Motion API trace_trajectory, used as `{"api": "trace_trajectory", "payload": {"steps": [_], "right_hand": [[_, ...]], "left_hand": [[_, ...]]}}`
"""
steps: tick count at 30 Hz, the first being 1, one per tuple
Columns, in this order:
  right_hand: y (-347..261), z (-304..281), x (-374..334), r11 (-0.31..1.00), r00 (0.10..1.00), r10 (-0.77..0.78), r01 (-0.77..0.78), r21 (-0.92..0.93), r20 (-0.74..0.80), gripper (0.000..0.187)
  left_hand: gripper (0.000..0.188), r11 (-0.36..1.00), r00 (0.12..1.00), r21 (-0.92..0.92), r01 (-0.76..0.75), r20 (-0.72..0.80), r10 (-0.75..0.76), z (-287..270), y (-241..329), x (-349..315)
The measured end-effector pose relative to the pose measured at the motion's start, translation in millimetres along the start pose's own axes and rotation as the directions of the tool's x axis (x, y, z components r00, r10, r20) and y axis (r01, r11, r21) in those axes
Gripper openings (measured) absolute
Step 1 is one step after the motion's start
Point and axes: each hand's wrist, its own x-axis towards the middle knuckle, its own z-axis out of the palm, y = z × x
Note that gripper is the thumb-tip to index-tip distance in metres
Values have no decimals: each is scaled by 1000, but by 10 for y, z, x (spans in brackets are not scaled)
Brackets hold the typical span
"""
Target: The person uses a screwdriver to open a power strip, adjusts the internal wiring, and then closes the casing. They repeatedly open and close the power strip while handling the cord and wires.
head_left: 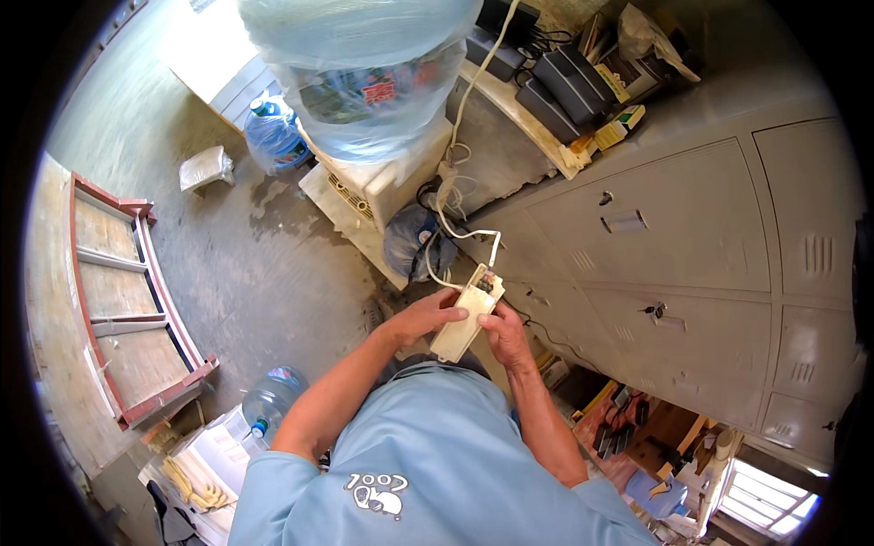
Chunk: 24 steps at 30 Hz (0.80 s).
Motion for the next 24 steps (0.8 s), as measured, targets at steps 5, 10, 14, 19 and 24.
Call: {"api": "trace_trajectory", "payload": {"steps": [5, 10, 14, 19, 24], "right_hand": [[-37, -43, 36, 998, 999, 28, -30, 61, 29, 53], [-43, -83, 90, 997, 999, 48, -47, -68, 17, 47], [-195, -21, 51, 969, 995, 93, -81, -232, 42, 45], [-264, -90, 6, 913, 999, -19, 1, -409, -40, 42], [-371, -401, 325, 963, 949, -93, 8, -270, -302, 37]], "left_hand": [[70, 973, 998, -231, -2, 65, 18, 92, -27, 102], [66, 942, 997, -331, -62, 19, 72, 128, -90, 133], [61, 935, 998, -349, -65, -10, 65, 85, -110, 91], [58, 959, 998, -277, -59, -48, 48, 16, -48, -8], [51, 990, 1000, -139, 0, -27, -4, -50, -69, -116]]}}
